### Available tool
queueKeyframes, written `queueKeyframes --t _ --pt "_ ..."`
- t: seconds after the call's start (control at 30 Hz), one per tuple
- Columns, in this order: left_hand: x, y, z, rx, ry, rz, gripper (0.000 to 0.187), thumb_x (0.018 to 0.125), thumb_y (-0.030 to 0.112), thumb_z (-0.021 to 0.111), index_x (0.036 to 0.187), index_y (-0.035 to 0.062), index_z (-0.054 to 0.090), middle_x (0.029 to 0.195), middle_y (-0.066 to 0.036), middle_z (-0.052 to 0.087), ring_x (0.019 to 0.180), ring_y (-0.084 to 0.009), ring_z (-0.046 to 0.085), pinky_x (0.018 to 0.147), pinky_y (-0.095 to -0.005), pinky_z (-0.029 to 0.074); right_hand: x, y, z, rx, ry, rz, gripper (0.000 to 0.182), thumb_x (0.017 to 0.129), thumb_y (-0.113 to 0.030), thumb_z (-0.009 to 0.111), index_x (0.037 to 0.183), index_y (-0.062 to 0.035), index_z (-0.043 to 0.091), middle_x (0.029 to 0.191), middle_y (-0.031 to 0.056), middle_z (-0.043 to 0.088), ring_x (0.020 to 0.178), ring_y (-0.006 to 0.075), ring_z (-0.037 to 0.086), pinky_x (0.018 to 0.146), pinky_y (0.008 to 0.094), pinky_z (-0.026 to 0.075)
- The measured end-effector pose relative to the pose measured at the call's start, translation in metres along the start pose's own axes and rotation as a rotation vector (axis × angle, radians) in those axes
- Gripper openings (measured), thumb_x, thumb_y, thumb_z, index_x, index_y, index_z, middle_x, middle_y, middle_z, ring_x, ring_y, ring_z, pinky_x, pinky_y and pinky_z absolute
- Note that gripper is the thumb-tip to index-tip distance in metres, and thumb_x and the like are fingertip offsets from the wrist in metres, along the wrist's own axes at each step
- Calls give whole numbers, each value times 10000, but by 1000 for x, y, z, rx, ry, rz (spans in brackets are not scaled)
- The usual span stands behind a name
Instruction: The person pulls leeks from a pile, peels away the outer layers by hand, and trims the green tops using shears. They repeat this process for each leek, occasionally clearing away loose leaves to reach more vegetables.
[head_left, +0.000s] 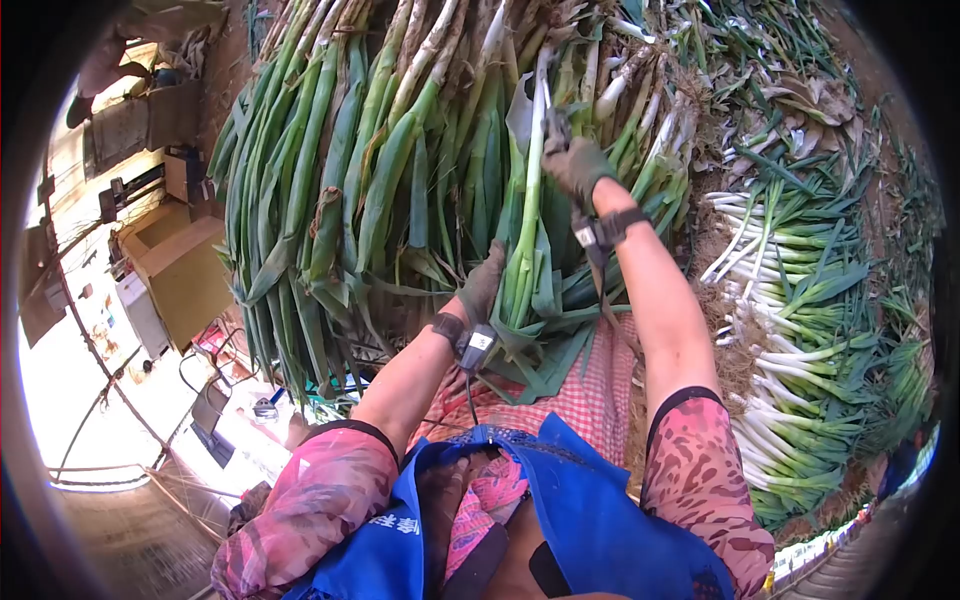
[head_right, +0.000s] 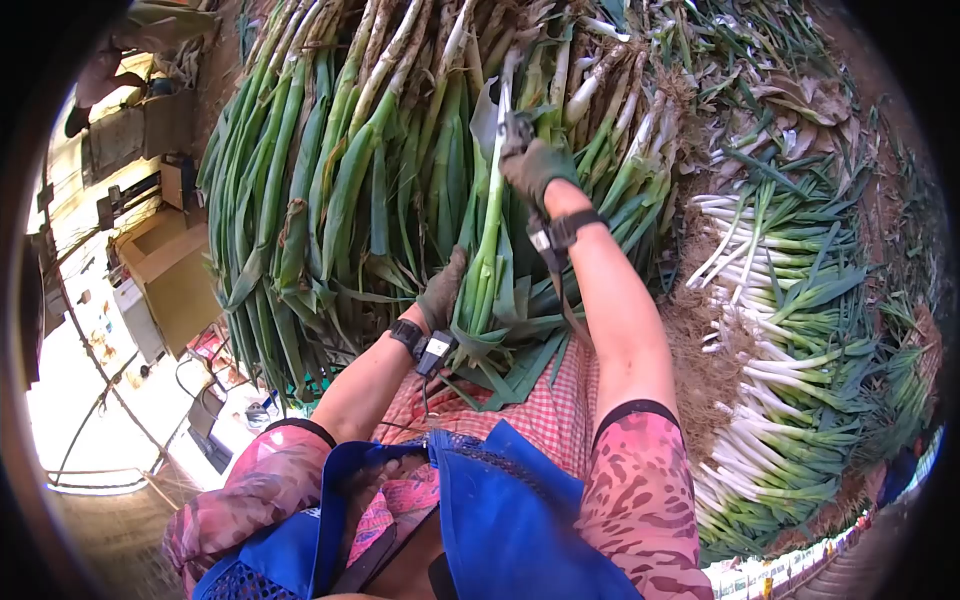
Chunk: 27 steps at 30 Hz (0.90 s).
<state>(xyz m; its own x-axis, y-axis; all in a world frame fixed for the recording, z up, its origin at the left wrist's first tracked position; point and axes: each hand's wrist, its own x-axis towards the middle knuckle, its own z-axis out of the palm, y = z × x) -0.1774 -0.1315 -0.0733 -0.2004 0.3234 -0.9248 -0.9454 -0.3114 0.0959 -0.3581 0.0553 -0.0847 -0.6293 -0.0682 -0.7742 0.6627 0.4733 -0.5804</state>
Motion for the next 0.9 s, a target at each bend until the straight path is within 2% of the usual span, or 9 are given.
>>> queueKeyframes --t 0.17,0.27,0.33,0.37,0.4,0.5,0.63,0.83,0.9 --pt "-26 3 78 705 -35 -83 746 910 651 535 1265 -2 606 1159 -154 671 1025 -184 643 911 -315 507 -46 73 31 -91 -12 51 467 714 -322 748 1017 -6 586 907 161 660 847 286 654 786 371 508" --pt "-35 8 73 1042 -208 133 679 896 543 640 1272 -20 589 1188 -168 665 1060 -191 640 942 -321 498 -73 118 -4 -23 110 -60 481 757 -330 728 1060 3 558 906 136 667 826 265 659 758 387 525" --pt "-74 50 73 1318 237 625 568 824 332 774 1294 73 587 1213 -146 661 1085 -267 656 914 -360 526 -109 126 -45 147 188 -92 413 776 -286 737 1040 -27 552 880 103 647 776 233 632 728 374 526" --pt "-68 69 49 1444 464 1172 512 793 260 786 1246 99 609 1134 -122 672 984 -299 666 850 -369 546 -127 124 -69 97 250 -88 368 791 -239 739 1035 -39 549 870 67 618 756 194 600 707 351 523" --pt "-84 105 46 1435 618 1210 506 787 243 775 1235 91 595 1147 -137 643 969 -310 635 861 -384 528 -129 155 -91 151 271 -135 357 798 -218 742 1033 -40 541 878 48 602 763 173 586 702 335 519" --pt "-84 173 -6 1739 1139 1117 677 783 319 753 1351 73 480 1267 -165 546 1217 -356 473 995 -444 433 -161 162 -158 120 359 -92 363 800 -221 748 1033 -35 543 869 35 599 747 153 575 682 322 513" --pt "-90 215 0 2012 979 628 555 787 363 737 1208 57 544 1155 -183 643 1074 -357 614 954 -438 478 -142 219 -230 -148 481 -19 325 803 -215 726 1008 -10 577 822 38 615 694 147 577 670 305 508" --pt "-99 195 6 1700 897 672 430 793 321 712 1085 47 554 1040 -243 664 973 -381 662 843 -481 516 -93 172 -164 -234 567 -173 440 796 -351 717 1022 5 592 907 167 678 819 306 657 744 398 507" --pt "-94 183 1 1809 933 675 417 800 312 718 1082 54 552 1094 -215 643 1043 -366 631 843 -479 512 -73 161 -104 -65 444 -159 388 799 -313 744 1000 -23 582 872 98 654 789 232 630 729 377 509"
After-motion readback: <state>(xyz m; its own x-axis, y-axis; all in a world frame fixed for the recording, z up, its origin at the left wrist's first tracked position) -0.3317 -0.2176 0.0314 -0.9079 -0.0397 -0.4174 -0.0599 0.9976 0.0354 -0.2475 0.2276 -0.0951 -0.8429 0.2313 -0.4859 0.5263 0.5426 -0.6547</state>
